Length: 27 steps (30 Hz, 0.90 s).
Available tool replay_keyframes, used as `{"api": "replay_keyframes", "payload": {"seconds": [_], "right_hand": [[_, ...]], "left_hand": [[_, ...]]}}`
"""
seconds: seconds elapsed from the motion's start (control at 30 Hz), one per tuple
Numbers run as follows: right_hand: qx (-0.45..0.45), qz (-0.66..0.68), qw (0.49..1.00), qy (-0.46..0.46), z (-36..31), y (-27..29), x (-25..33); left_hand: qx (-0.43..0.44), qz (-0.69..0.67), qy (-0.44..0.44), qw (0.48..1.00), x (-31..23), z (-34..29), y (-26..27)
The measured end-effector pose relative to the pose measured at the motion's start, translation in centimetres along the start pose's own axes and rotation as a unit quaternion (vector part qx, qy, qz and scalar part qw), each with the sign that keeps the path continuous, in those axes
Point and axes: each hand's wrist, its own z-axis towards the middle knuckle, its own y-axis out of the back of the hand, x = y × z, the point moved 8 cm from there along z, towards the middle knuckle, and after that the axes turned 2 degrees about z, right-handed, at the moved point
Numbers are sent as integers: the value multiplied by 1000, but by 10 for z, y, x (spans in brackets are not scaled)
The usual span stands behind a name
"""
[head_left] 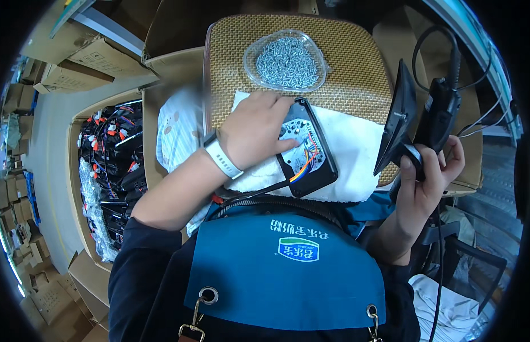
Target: The person assembles a digital display device by installing a circuit board into a plastic casing, then securing the casing with screws using a power screwdriver.
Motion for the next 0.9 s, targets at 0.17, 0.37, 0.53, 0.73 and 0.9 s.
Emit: {"api": "replay_keyframes", "payload": {"seconds": [0.17,0.37,0.53,0.73,0.9], "right_hand": [[0,-29,1000,-12,-7,-4,-11],[-2,-42,999,-10,-5,-7,-23],[-2,-49,999,-12,-8,-4,-34],[5,-8,999,-38,-12,-8,-43],[8,-9,999,-34,-13,-10,-41]], "left_hand": [[14,-34,22,999,-6,-6,11],[30,-114,32,992,-11,-26,21],[27,-311,132,941,8,-26,35],[-323,-658,308,606,121,-74,75],[-509,-673,383,375,299,-135,87]]}}
